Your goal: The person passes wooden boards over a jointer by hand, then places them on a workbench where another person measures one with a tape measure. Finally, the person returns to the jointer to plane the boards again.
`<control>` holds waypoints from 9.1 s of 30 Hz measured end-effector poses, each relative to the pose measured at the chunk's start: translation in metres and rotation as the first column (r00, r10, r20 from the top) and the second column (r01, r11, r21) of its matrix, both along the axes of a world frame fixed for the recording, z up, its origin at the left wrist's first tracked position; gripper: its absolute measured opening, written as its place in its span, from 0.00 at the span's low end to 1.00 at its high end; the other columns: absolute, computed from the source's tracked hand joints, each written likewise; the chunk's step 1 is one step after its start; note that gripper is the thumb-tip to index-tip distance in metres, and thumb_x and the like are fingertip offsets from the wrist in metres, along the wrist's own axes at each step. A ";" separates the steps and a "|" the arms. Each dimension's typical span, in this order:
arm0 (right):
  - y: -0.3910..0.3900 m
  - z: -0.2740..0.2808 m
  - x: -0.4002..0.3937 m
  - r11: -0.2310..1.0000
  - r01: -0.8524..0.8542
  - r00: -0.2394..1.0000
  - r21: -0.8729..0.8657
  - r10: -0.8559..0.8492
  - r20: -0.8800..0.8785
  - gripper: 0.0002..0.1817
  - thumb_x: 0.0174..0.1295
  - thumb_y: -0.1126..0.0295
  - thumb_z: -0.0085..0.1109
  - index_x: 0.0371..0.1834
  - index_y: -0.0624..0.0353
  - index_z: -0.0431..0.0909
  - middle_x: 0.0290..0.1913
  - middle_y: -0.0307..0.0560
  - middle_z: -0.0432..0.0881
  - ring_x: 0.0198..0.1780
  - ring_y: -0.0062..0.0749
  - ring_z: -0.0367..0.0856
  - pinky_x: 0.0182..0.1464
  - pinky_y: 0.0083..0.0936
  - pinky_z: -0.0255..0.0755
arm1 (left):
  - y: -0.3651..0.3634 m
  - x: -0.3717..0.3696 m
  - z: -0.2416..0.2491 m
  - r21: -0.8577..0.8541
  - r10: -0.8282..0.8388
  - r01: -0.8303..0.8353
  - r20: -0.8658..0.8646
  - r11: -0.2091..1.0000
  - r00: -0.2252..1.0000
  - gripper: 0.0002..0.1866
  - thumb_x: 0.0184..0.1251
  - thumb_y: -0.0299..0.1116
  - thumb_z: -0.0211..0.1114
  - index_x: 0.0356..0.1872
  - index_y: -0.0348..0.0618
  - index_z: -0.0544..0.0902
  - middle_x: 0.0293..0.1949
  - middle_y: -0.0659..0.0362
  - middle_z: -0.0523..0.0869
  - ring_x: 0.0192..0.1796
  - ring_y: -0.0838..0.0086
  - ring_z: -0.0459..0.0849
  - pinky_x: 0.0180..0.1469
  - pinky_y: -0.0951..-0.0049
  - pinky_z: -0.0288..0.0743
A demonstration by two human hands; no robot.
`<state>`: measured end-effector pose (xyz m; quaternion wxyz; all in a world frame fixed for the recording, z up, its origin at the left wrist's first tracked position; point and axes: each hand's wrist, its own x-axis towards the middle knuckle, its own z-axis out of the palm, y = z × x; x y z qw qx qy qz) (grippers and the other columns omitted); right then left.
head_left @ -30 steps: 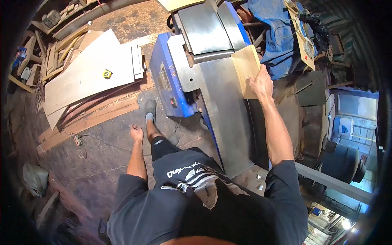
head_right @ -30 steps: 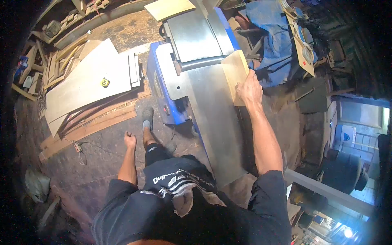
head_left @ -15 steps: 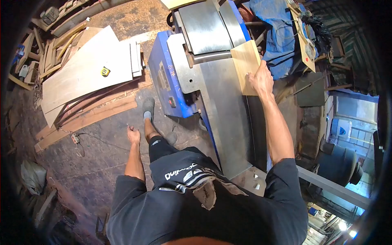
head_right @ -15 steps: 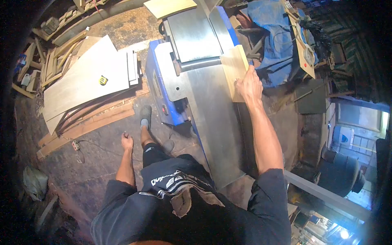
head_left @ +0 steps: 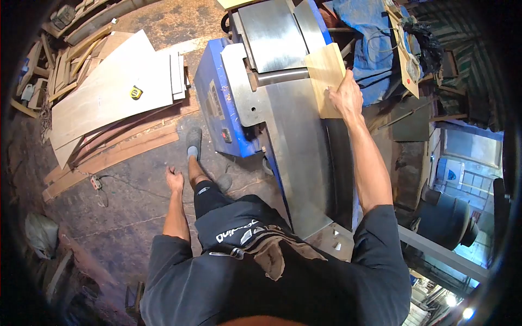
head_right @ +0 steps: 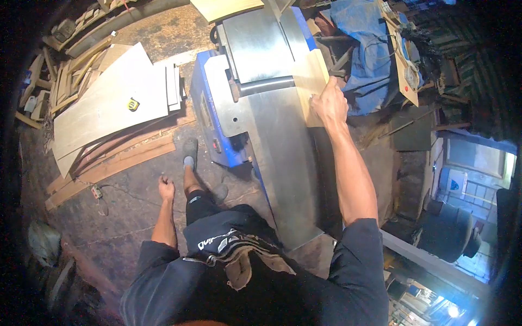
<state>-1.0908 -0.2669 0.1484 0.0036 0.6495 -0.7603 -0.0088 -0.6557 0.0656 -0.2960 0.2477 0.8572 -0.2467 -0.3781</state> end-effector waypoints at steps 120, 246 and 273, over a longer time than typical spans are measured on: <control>-0.129 -0.082 0.487 0.899 -0.357 -0.307 0.253 -0.368 0.878 0.39 0.66 0.51 0.68 0.73 0.62 0.64 0.58 0.51 0.80 0.56 0.38 0.81 0.59 0.38 0.77 | -0.345 0.289 0.410 -0.520 -0.361 -0.081 -0.688 0.850 0.630 0.27 0.70 0.30 0.66 0.67 0.30 0.73 0.60 0.51 0.83 0.62 0.67 0.81 0.69 0.68 0.70; 0.181 0.004 -0.055 0.984 0.140 0.987 -0.108 -0.147 -0.059 0.27 0.56 0.64 0.69 0.55 0.67 0.71 0.54 0.63 0.74 0.61 0.59 0.69 0.64 0.47 0.66 | -0.655 -0.095 0.322 0.107 -0.567 0.991 0.813 -0.081 -0.134 0.23 0.75 0.44 0.54 0.67 0.49 0.71 0.74 0.49 0.70 0.74 0.45 0.67 0.68 0.37 0.66; 0.102 -0.004 -0.028 0.985 0.073 0.997 -0.159 -0.076 -0.012 0.36 0.58 0.65 0.66 0.69 0.63 0.64 0.60 0.62 0.78 0.54 0.60 0.80 0.56 0.51 0.76 | -0.480 0.103 0.247 -0.577 -0.180 0.627 0.644 0.524 0.743 0.26 0.66 0.33 0.64 0.65 0.38 0.77 0.76 0.37 0.59 0.78 0.41 0.57 0.78 0.48 0.52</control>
